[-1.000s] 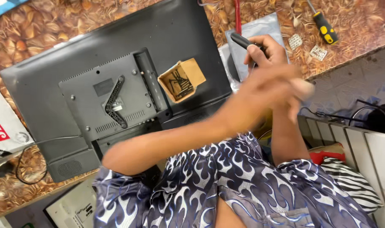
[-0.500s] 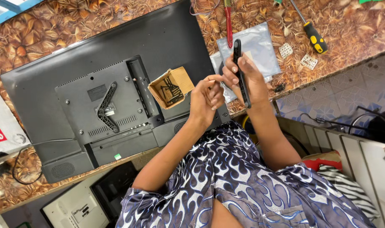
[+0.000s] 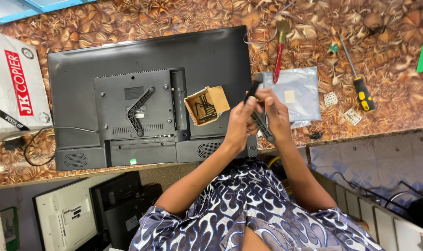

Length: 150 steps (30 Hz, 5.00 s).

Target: The person retrieves a screw from a small box and positions it on the back of a television. They then use a screwdriver to tighten the screw into the TV's mounting bracket, securing a metal stand piece to the device.

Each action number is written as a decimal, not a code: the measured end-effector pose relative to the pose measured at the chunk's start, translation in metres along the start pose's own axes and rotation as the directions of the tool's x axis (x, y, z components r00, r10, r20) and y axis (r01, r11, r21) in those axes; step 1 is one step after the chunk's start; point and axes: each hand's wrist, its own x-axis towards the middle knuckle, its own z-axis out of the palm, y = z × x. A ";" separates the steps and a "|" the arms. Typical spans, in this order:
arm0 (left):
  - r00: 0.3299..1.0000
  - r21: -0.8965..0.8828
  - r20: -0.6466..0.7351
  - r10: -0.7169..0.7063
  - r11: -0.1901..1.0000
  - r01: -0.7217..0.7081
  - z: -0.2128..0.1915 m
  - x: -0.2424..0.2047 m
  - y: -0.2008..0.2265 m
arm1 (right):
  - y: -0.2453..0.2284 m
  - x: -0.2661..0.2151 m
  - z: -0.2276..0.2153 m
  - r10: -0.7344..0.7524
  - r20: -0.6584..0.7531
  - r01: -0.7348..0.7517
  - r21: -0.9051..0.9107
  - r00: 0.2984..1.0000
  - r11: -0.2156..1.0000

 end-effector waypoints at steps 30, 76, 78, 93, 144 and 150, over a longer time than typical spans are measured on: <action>0.928 0.066 -0.059 0.368 0.929 -0.364 -0.104 -0.177 0.045 | -0.014 -0.221 0.179 -0.030 -0.258 -0.105 -0.493 0.966 0.864; 0.928 0.491 0.368 0.050 0.837 -0.240 -0.124 -0.166 -0.024 | -0.021 -0.218 0.091 -0.112 -0.236 0.096 -0.080 0.965 0.992; 0.927 0.574 0.375 0.024 0.779 -0.252 -0.128 -0.166 -0.034 | -0.013 -0.223 0.088 -0.105 -0.253 0.071 -0.141 0.962 0.987; 0.909 0.279 0.312 -0.277 0.941 0.191 -0.148 -0.165 -0.080 | 0.038 -0.254 0.078 0.084 -0.456 -0.123 -0.055 0.886 0.991; 0.939 0.034 0.159 -0.304 0.953 0.302 -0.132 -0.109 -0.079 | 0.057 -0.207 0.062 -0.274 -0.383 0.113 -0.393 0.882 0.912; 0.905 -0.123 0.104 -0.412 0.898 0.423 -0.147 -0.088 -0.108 | 0.045 -0.206 0.062 -0.269 -0.338 0.135 -0.372 0.902 0.919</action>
